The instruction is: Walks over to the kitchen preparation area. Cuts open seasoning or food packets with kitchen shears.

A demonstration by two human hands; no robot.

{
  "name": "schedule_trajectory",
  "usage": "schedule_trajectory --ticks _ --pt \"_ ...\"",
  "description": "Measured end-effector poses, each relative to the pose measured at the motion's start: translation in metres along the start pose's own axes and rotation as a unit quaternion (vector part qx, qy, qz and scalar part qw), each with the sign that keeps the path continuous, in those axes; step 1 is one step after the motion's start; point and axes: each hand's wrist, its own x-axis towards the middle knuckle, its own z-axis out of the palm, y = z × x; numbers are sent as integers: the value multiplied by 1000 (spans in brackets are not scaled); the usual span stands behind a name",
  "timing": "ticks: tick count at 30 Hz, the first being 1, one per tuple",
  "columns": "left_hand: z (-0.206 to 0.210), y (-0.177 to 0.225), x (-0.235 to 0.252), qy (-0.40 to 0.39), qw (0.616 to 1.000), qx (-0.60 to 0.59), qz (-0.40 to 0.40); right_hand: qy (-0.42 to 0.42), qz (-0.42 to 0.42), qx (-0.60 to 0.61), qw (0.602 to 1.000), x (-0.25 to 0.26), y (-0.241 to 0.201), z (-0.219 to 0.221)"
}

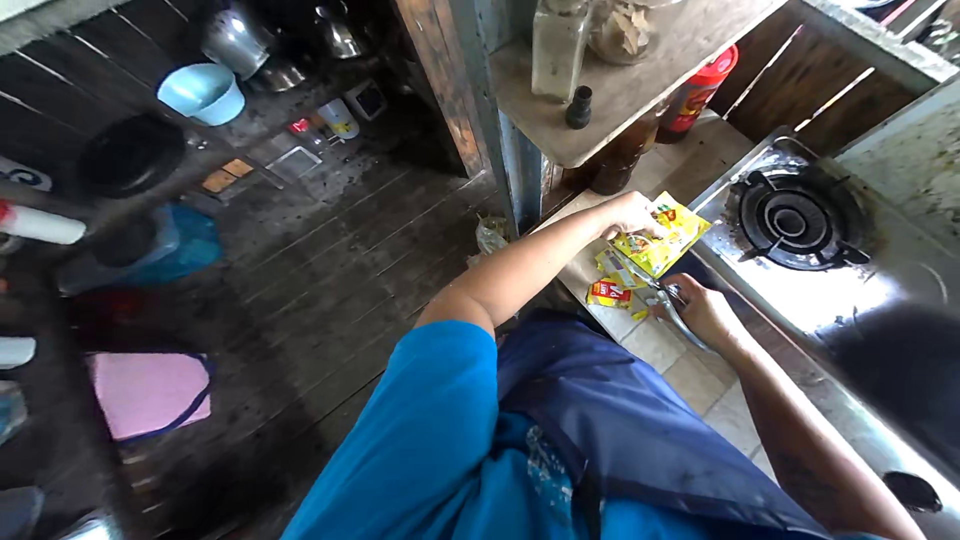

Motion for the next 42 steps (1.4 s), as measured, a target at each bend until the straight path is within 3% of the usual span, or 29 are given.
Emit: schedule_trajectory --ticks 9,13,19,24,27,31,34,37,39,42 --pt "-18 -54 21 77 988 -129 -33 -13 52 -29 998 46 -22 24" --pt "-24 -66 25 129 973 -188 -31 -17 92 -95 991 56 -28 24" --pt "-17 -92 3 233 911 -338 -43 -14 105 -60 993 56 -23 53" --pt "-9 -116 -37 243 836 -490 -44 -66 29 -59 996 54 -14 81" --pt "-5 -119 -61 222 818 -530 -29 -122 -5 -56 991 59 -16 94" --pt "3 -117 -90 228 829 -511 12 -92 -8 -24 995 75 -26 98" --pt "12 -116 -106 255 872 -413 57 -37 -7 -2 999 89 -30 89" --pt "19 -113 -124 280 911 -291 81 22 -13 108 994 91 -27 75" --pt "20 -112 -134 292 927 -218 91 54 -19 215 975 85 -24 65" --pt "19 -123 -137 280 948 -108 109 61 -43 397 915 67 -32 46"
